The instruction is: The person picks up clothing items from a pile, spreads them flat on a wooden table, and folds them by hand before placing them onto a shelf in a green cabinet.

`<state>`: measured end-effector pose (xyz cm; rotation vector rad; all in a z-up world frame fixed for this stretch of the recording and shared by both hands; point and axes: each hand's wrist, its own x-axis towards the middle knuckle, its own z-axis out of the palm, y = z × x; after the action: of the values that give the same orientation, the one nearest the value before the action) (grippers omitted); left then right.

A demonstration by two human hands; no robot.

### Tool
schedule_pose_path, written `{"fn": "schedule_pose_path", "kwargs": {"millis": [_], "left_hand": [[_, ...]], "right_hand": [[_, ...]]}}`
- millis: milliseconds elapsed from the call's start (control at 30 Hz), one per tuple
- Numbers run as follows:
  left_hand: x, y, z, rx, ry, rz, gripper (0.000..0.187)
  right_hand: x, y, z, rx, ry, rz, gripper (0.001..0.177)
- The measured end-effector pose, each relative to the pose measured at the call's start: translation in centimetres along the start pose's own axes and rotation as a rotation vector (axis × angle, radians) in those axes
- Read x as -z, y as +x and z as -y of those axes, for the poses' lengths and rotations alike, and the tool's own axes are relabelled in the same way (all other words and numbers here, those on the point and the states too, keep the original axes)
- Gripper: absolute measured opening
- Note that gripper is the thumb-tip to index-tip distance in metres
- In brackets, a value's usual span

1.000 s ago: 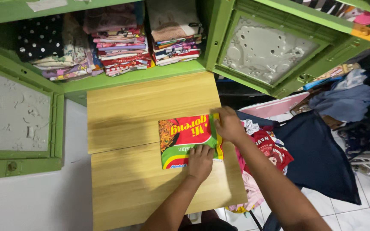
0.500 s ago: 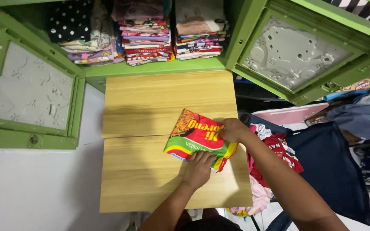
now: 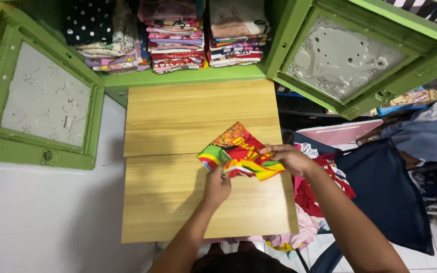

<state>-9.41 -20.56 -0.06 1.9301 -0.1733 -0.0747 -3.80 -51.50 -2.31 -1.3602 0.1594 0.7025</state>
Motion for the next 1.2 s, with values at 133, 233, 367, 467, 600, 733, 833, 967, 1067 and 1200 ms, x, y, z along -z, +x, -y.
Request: {"fn": "schedule_pose_path", "kwargs": {"millis": [133, 233, 367, 467, 600, 733, 833, 967, 1067, 1200], "left_hand": [[1.5, 2.2, -0.1, 0.156, -0.383, -0.011, 0.024], [3.7, 3.5, -2.1, 0.091, -0.543, -0.006, 0.029], [7.2, 3.9, -7.1, 0.095, -0.572, 0.046, 0.023], [9.8, 3.3, -10.1, 0.119, -0.580, 0.129, 0.022], [10.5, 3.9, -8.8, 0.200, -0.467, 0.173, 0.021], [6.7, 6.9, -0.5, 0.263, 0.210, 0.164, 0.031], [3.2, 7.9, 5.7, 0.125, 0.248, 0.010, 0.028], [1.6, 8.2, 7.2, 0.218, 0.384, -0.017, 0.025], [2.4, 7.4, 5.0, 0.130, 0.157, -0.052, 0.030], [2.8, 7.1, 2.2, 0.082, 0.022, -0.141, 0.026]], "right_hand": [[-0.3, -2.4, 0.2, 0.063, -0.043, -0.032, 0.028], [-3.1, -4.0, 2.7, 0.169, -0.129, -0.076, 0.021], [-8.4, -6.7, 7.6, 0.123, -0.272, -0.236, 0.013], [-10.5, -10.0, 10.4, 0.169, -0.428, -0.292, 0.024], [-9.9, -10.2, 10.2, 0.152, -0.380, -0.305, 0.021], [-8.0, -3.6, 5.1, 0.154, -0.353, -0.419, 0.028], [-7.9, 0.8, 0.0, 0.039, -0.346, -0.477, 0.034], [-8.4, 2.3, -1.8, 0.283, -0.648, -0.600, 0.019], [-9.5, 1.7, -0.6, 0.380, -0.670, -0.644, 0.022], [-10.4, 1.0, 1.3, 0.583, -0.715, -0.681, 0.028]]}}
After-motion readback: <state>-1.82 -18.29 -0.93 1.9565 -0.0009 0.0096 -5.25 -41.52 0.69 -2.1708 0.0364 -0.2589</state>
